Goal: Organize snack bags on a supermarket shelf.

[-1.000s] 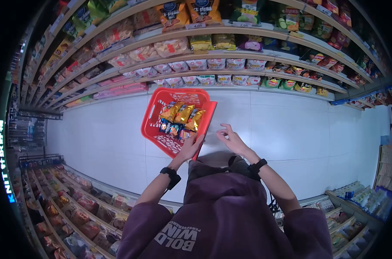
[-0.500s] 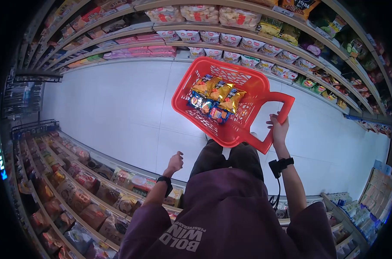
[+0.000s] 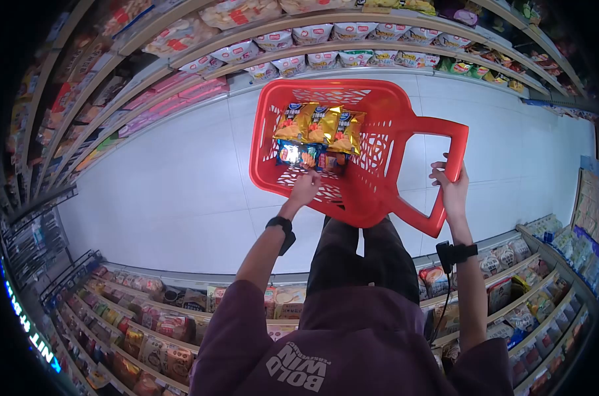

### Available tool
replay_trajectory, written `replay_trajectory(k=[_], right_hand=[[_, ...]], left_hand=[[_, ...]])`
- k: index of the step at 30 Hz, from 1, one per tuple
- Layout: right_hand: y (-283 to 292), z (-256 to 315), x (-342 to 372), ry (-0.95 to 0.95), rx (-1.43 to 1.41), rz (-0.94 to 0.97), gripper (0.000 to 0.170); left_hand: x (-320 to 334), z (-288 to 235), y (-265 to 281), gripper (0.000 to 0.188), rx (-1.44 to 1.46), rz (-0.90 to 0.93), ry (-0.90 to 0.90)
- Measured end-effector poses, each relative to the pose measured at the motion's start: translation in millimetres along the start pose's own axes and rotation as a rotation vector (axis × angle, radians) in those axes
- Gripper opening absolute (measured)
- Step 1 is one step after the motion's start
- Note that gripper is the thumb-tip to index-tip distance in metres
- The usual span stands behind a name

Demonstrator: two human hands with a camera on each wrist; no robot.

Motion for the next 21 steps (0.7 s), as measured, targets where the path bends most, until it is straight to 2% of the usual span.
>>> replay_trajectory(k=[1,5,7,8,9,10,11,15,19,21], right_hand=[[0,0,1,0.003,-0.003,0.004,0.046],[0,-2,2,-0.006,0.001,-0.009,0.049],[1,-5,2,-0.01,0.066,-0.015,0.054],[3,-6,1,-0.016,0.053,-0.028,0.051],[1,-2,2,-0.032,0.063,-0.043,0.052],[-1,1,3,-0.043,0.069,-0.058,0.052],[-1,2,4,-0.057,0.074,-0.071,0.053],[0,1,6,-0.084,0.093,-0.084,0.054],[-3,3,6,-0.115,0.099,-0.129,0.056],[-1,0,7,-0.12,0.089,-0.128,0.057]], left_hand=[[-16,-4,11,0.016,0.007,0.04,0.043],[-77,67,10,0.02,0.254,-0.18,0.17],[-102,106,12,0.022,0.192,-0.208,0.409],[-109,99,20,0.026,0.253,-0.206,0.555],[-117,104,22,0.029,0.27,-0.181,0.594],[-119,97,24,0.031,0.492,-0.235,0.678],[-123,108,23,0.033,0.525,-0.243,0.711],[-141,141,17,0.04,0.679,-0.087,0.714],[-153,126,14,0.042,0.712,-0.122,0.706],[-160,135,8,0.038,0.779,-0.161,0.67]])
Point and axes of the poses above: each hand's wrist, its own x-axis away from the middle knuckle, its own y-axis out of the back of the hand, z = x × y, the point moved 1 cm from there along -x, towards the middle knuckle, and after that the axes turned 7 degrees about x, right-handed, at the moved point
